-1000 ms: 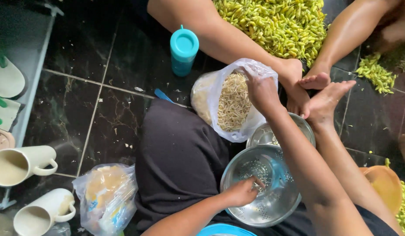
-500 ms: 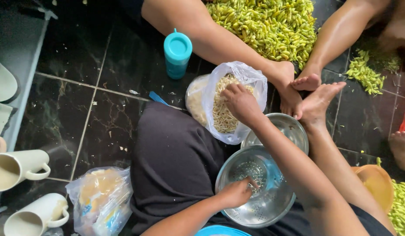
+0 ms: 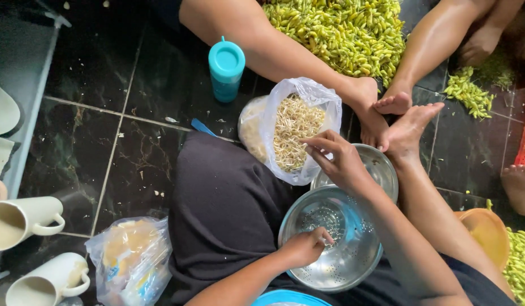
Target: The person sits on the floor and peels small green vegetables by hand, removing the outer layer and placing the peeled pieces into a metal colander. The person works continuously, handling the vegetables one at a time.
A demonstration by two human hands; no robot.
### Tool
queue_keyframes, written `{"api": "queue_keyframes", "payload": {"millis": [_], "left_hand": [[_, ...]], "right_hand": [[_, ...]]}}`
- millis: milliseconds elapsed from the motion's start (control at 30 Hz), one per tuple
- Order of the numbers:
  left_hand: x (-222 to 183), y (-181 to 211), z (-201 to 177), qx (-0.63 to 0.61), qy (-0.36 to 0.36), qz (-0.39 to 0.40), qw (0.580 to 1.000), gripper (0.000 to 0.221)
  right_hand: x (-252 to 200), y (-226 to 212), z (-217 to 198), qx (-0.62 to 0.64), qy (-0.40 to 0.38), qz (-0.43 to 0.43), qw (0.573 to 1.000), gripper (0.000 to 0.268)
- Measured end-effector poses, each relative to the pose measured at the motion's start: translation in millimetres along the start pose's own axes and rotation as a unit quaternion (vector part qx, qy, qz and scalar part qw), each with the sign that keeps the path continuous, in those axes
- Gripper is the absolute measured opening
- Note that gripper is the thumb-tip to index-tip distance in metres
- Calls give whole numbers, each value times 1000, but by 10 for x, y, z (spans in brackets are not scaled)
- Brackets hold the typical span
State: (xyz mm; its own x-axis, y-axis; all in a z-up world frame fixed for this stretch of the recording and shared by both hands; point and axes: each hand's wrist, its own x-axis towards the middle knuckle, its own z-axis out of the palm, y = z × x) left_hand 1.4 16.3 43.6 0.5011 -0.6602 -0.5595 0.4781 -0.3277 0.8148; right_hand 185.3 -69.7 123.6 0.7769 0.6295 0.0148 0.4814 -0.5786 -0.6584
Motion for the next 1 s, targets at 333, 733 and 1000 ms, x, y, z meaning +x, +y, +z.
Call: {"api": "queue_keyframes", "payload": {"millis": [333,733,1000], "left_hand": [[-68,203,-30,33,1,-59,998,33],[-87,222,28,-17,29,-60,998,26],[284,-236,201,-65,47,-46,996,27]], "right_hand": [[-586,-498,-319,390,-9,245,887,25],[-2193,199,156,232,71,363,900,19],[-2443,115,444,167,75,392,901,20]]}}
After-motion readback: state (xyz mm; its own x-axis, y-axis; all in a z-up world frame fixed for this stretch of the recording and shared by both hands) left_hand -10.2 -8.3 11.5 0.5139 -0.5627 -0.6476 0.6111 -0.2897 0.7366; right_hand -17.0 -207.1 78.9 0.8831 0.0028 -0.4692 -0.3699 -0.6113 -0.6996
